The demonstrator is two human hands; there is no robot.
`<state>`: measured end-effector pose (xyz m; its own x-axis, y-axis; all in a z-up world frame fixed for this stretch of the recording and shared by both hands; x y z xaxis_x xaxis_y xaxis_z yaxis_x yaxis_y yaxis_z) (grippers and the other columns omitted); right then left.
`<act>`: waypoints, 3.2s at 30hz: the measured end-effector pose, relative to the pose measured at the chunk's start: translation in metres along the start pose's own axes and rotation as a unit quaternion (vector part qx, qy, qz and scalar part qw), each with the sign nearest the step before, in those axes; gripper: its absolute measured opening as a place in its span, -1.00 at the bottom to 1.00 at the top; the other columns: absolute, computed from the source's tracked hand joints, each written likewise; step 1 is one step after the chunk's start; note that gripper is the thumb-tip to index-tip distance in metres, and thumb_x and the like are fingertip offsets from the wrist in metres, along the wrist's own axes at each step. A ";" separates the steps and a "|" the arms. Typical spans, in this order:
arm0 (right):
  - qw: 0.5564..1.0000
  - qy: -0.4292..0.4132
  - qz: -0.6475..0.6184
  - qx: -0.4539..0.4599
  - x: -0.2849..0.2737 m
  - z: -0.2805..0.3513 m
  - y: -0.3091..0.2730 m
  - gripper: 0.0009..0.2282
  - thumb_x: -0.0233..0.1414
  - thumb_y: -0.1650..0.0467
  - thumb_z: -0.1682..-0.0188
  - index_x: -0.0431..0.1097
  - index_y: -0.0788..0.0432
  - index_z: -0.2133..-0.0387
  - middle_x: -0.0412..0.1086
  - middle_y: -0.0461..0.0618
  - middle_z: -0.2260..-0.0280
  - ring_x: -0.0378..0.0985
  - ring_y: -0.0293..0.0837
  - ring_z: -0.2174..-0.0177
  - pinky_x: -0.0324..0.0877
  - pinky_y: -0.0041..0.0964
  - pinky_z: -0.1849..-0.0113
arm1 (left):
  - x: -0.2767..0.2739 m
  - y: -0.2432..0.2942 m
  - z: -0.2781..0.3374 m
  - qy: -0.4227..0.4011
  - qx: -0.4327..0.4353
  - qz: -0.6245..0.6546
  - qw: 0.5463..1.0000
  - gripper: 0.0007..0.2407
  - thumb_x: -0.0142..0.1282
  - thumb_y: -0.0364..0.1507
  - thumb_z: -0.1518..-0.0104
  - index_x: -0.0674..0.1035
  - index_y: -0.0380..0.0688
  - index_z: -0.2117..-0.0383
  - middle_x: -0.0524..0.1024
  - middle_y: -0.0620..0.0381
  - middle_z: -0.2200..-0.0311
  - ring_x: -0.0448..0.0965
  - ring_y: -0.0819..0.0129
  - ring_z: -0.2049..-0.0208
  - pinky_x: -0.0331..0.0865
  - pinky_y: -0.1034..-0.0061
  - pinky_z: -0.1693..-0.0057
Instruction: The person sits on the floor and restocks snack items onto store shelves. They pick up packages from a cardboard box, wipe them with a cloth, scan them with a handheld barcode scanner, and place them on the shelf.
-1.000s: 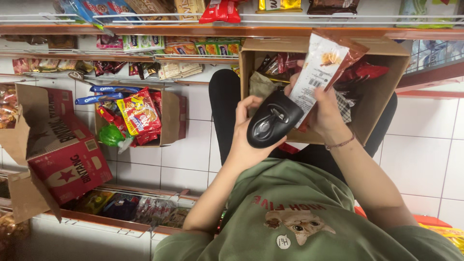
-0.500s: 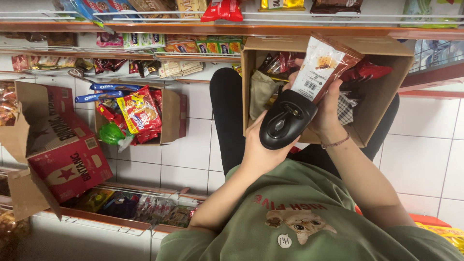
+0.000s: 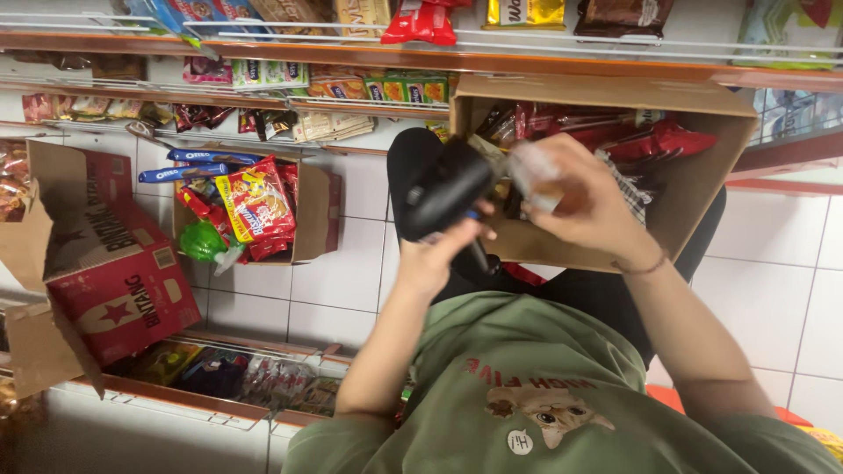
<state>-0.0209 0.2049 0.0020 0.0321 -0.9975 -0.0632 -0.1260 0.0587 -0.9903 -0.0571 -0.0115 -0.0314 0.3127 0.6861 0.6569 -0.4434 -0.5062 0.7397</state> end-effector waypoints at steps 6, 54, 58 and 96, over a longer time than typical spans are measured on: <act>0.770 -0.100 0.544 -0.317 0.019 -0.010 -0.055 -0.59 0.19 0.46 0.19 0.53 -0.15 0.02 0.40 -0.17 0.09 0.41 -0.11 0.03 0.20 0.01 -0.18 | -0.025 0.023 -0.004 -0.090 -0.046 0.129 0.987 -0.63 0.20 -0.49 -0.14 0.44 -0.35 -0.07 0.23 -0.19 -0.35 0.33 -0.06 -0.38 0.57 -0.05 -0.19; 0.885 0.316 0.200 -0.278 0.163 -0.281 -0.116 -0.73 0.28 0.62 -0.13 0.37 0.37 -0.02 0.53 0.05 0.16 0.64 -0.25 0.15 0.54 -0.42 0.03 | -0.052 0.318 -0.129 -0.060 0.365 -0.418 0.830 -0.34 0.43 -0.53 0.01 0.36 -0.30 -0.28 0.42 -0.01 -0.22 0.53 0.33 -0.20 0.39 0.52 -0.32; 0.865 0.315 0.273 -0.278 0.167 -0.285 -0.114 -0.73 0.25 0.62 -0.11 0.40 0.35 -0.04 0.53 0.11 0.10 0.66 -0.14 0.13 0.54 -0.38 0.04 | -0.056 0.324 -0.156 -0.068 0.352 -0.369 0.858 -0.39 0.45 -0.54 -0.04 0.38 -0.33 -0.24 0.50 -0.02 -0.15 0.53 0.37 -0.16 0.41 0.51 -0.32; 0.852 0.135 0.486 -0.139 0.184 -0.273 -0.111 -0.28 0.22 0.30 0.11 0.10 0.47 -0.26 0.08 0.36 -0.30 0.00 0.25 -0.33 -0.09 0.21 -0.24 | -0.065 0.306 -0.183 -0.088 0.188 -0.320 0.924 -0.70 0.39 -0.55 -0.07 0.60 -0.35 0.09 0.66 0.13 0.21 0.58 0.54 0.18 0.54 0.52 -0.01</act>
<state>-0.2717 0.0035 0.1343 -0.4458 -0.4588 -0.7686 -0.1941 0.8878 -0.4174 -0.3668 -0.1153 0.1259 0.5555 0.8296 0.0555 0.1938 -0.1942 0.9616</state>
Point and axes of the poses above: each hand's wrist, its own z-axis away from the middle knuckle, its own x-axis out of the palm, y = z × x, the point moved 3 cm from there along -z, towards the middle knuckle
